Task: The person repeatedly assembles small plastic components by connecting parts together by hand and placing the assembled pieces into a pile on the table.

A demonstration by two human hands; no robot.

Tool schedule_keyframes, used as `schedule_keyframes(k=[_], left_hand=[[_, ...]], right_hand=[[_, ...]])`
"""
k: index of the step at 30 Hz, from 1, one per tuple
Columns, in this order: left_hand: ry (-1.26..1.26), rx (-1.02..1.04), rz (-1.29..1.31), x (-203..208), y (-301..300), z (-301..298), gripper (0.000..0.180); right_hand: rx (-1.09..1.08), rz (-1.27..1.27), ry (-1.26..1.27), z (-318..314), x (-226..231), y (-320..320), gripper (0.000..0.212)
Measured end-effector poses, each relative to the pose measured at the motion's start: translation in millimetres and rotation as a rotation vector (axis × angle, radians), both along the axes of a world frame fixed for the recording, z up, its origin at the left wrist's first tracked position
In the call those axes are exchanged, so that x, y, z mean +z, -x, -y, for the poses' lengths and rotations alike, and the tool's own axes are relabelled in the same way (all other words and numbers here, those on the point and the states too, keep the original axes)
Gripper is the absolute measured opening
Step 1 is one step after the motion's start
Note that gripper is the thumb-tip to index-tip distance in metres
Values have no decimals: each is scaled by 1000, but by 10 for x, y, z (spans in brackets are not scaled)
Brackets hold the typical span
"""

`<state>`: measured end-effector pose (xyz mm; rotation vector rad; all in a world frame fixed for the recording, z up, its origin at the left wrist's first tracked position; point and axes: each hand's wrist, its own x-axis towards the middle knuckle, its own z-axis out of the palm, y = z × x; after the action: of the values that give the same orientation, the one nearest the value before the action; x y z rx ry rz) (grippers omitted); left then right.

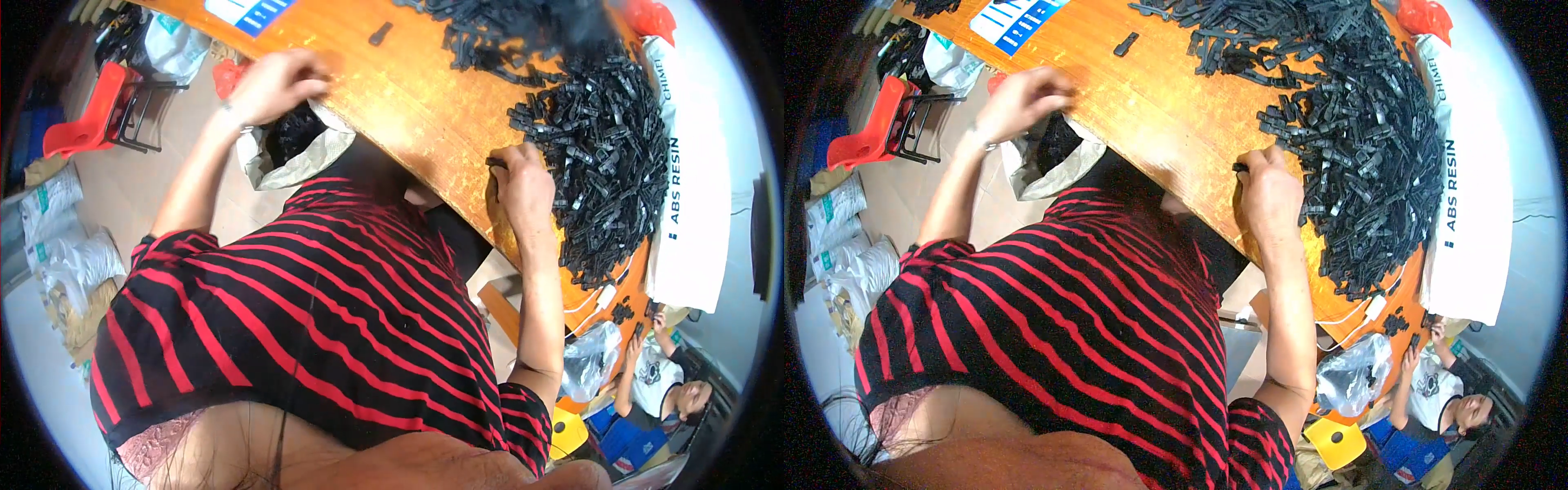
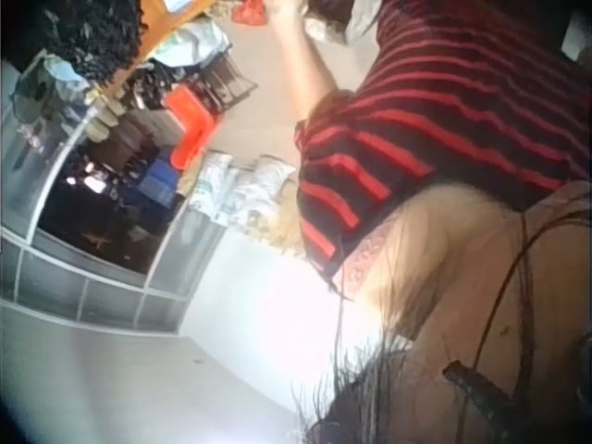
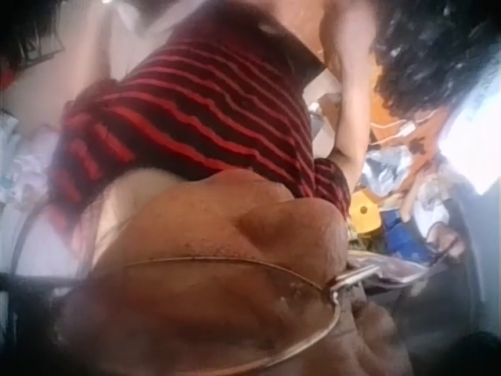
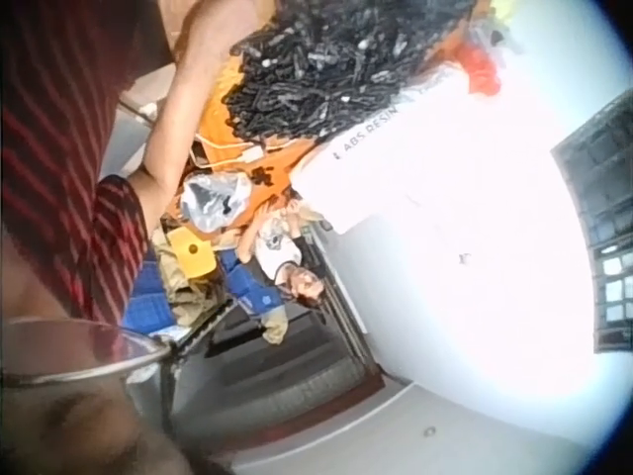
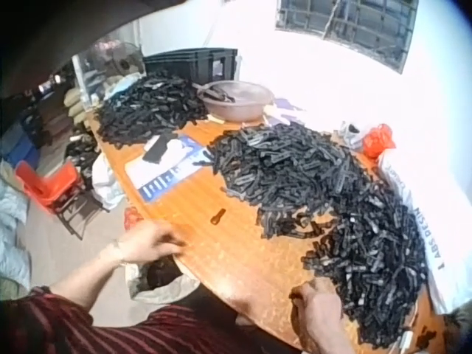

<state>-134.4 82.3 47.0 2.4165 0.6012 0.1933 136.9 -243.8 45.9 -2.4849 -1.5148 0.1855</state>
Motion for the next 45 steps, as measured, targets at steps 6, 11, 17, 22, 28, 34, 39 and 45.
schedule_keyframes(k=[6, 11, 17, 22, 28, 34, 39, 45], left_hand=[[-271, -169, 225, -272, -1306, 449, 24], [-299, -58, 232, -408, -1901, 593, 30], [-299, -65, 245, -521, -1897, 588, 27], [-289, -92, 313, -560, -1661, 531, 23], [-80, -131, 313, -573, -1502, 414, 21], [-86, 100, 233, -439, -1534, 598, 22], [-134, 133, 243, -575, -1568, 553, 26], [600, 70, 314, -514, -1342, 416, 23]], right_hand=[[-25, 100, -2, -256, -122, -132, 17], [-201, 126, 16, -565, -188, -155, 28], [-234, -10, -51, -724, -130, -98, 31], [-186, -188, -203, -583, -88, -258, 16], [143, -34, -125, -538, 17, -233, 19], [143, -35, -105, -628, -149, -170, 19], [112, -68, -155, -856, -226, 82, 19], [-61, -202, -382, -952, -240, 40, 35]])
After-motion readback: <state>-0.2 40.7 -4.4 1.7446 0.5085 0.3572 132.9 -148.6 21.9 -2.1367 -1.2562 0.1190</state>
